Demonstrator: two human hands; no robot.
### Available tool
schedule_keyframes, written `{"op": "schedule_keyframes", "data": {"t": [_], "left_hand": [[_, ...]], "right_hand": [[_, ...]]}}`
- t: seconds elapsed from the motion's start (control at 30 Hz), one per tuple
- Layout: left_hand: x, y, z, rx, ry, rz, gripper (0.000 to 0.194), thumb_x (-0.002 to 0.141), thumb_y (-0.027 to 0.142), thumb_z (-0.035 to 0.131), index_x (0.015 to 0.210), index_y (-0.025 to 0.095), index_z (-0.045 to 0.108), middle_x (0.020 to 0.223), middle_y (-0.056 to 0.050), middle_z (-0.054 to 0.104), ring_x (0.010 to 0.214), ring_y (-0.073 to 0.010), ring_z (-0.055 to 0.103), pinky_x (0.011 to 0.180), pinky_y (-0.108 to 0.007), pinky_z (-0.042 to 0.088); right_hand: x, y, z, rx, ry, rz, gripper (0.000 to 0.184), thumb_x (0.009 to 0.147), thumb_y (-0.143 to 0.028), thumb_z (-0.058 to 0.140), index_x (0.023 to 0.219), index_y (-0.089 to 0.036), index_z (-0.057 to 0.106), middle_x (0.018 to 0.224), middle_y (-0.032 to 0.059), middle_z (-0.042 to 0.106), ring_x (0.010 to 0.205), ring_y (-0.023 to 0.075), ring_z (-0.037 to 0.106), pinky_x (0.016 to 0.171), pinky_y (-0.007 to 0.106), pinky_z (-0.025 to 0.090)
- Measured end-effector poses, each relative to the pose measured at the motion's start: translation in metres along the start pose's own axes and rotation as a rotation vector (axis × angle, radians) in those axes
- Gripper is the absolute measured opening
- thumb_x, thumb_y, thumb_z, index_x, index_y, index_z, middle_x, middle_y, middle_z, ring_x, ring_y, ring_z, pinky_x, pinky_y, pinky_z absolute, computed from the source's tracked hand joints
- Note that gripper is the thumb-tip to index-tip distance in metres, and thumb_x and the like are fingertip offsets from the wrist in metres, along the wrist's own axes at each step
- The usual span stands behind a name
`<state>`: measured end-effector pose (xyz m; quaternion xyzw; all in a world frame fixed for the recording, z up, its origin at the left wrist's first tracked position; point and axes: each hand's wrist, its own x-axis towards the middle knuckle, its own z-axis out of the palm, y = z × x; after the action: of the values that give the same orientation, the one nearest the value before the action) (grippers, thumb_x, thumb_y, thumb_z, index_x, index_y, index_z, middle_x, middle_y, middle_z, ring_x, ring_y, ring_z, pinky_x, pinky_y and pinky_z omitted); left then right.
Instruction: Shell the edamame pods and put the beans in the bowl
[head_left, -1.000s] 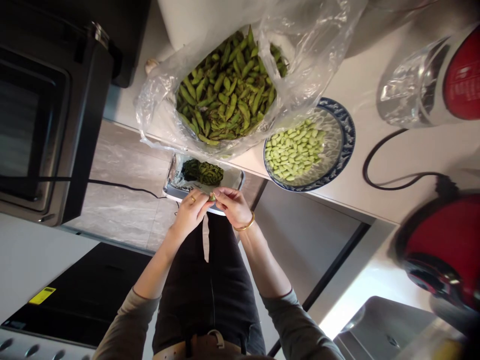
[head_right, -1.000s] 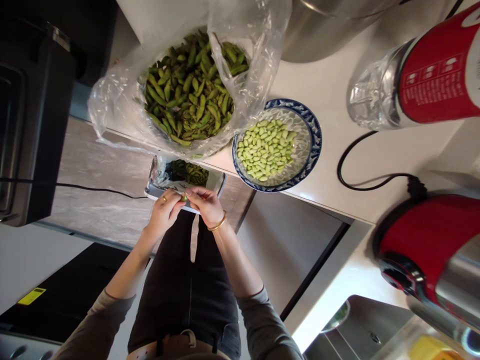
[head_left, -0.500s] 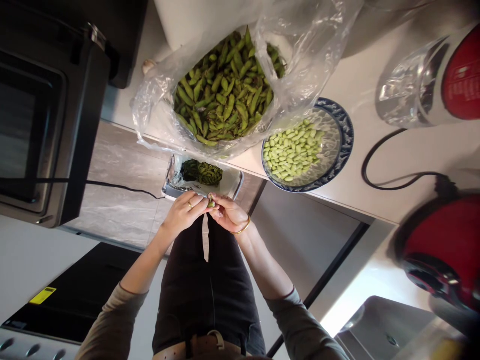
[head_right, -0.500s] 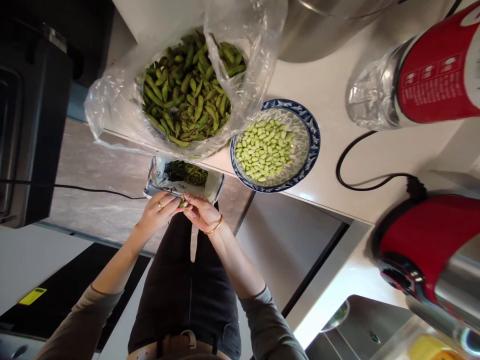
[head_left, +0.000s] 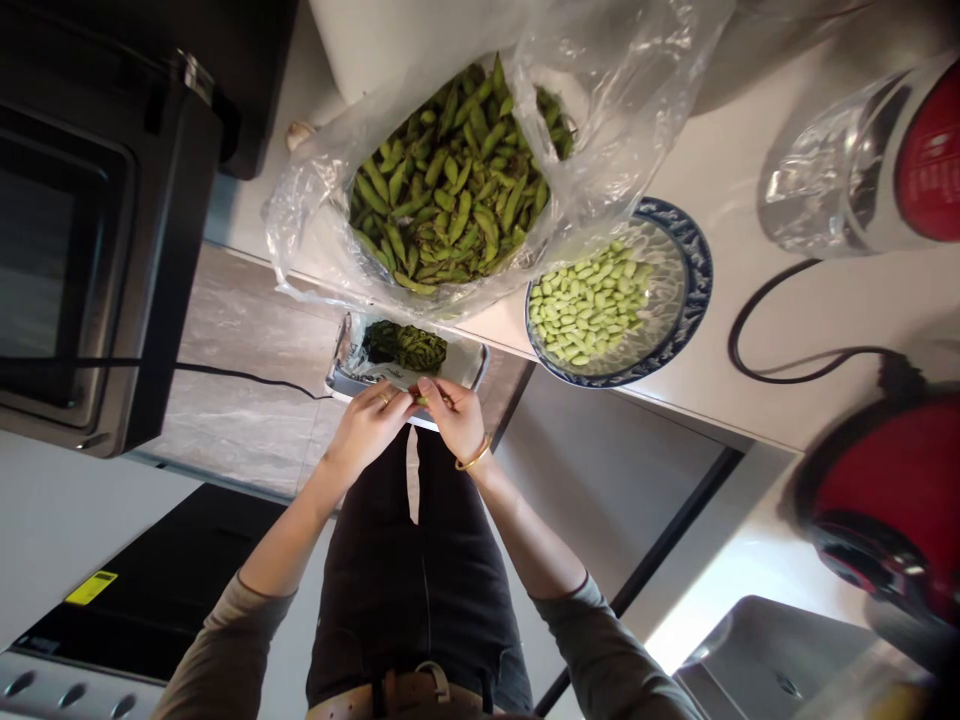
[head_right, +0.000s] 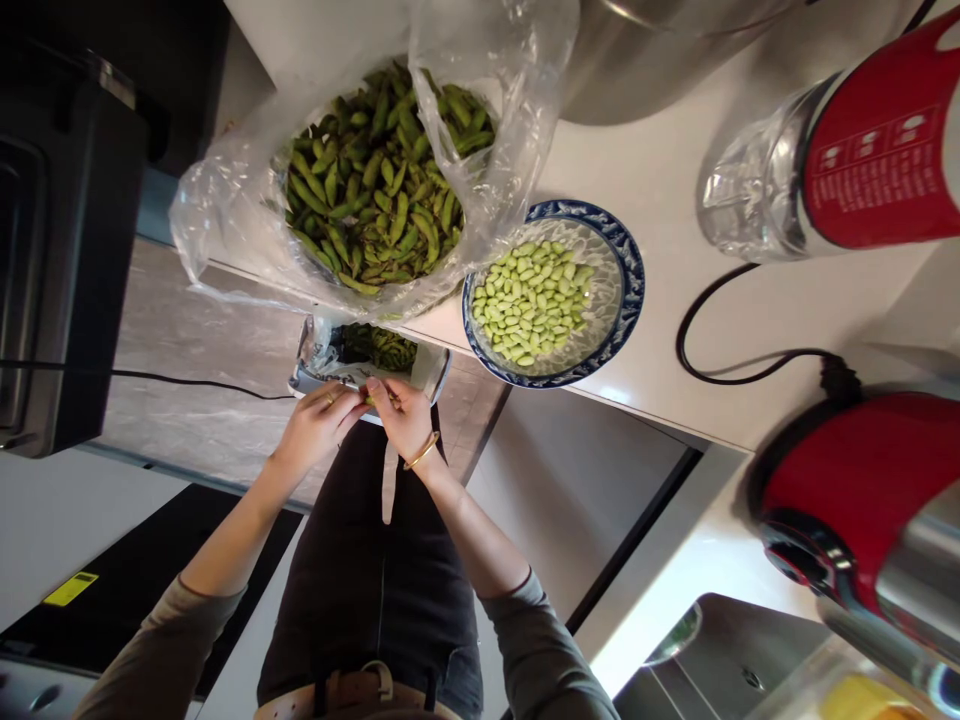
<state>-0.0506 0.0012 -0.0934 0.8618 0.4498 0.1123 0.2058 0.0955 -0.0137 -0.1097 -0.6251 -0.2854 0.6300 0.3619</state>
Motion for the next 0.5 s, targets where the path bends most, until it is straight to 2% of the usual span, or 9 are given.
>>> {"op": "schedule_keyframes", "data": {"t": [0.1,0.2,0.37,0.5], "left_hand": [[0.001,0.000,0.002,0.039,-0.014,-0.015,0.021,0.092,0.020,0.048,0.073,0.018,0.057,0.064,-0.003,0.058,0.065,-0.0164,0.058,0.061,-0.027,0.046],[0.003,-0.001,0.007,0.100,-0.041,0.007,0.020,0.091,0.016,0.048,0.073,0.017,0.058,0.064,-0.003,0.058,0.065,-0.0169,0.059,0.061,-0.027,0.046],[0.009,-0.006,0.015,0.093,-0.079,0.079,0.016,0.087,0.011,0.049,0.075,0.016,0.058,0.066,-0.005,0.060,0.067,-0.0185,0.059,0.063,-0.029,0.048],[0.015,-0.007,0.013,0.003,-0.075,0.034,0.016,0.088,0.012,0.048,0.077,0.017,0.058,0.068,-0.003,0.060,0.070,-0.0170,0.059,0.065,-0.027,0.047]], "right_hand": [[0.002,0.003,0.005,-0.128,0.077,-0.096,0.031,0.080,-0.042,0.060,0.059,-0.021,0.062,0.056,-0.0016,0.046,0.053,0.0110,0.038,0.053,0.027,0.033],[0.007,0.010,0.007,-0.157,0.082,-0.136,0.027,0.081,-0.038,0.058,0.059,-0.022,0.063,0.061,0.0004,0.051,0.058,0.0133,0.045,0.060,0.028,0.037],[0.018,0.020,0.004,-0.177,0.037,-0.140,0.027,0.081,-0.038,0.059,0.059,-0.022,0.062,0.059,-0.0002,0.051,0.058,0.0132,0.044,0.060,0.028,0.037],[0.022,0.022,0.000,-0.048,0.018,-0.055,0.035,0.081,-0.045,0.058,0.057,-0.020,0.059,0.050,-0.0034,0.044,0.050,0.0098,0.041,0.053,0.025,0.035]]}}
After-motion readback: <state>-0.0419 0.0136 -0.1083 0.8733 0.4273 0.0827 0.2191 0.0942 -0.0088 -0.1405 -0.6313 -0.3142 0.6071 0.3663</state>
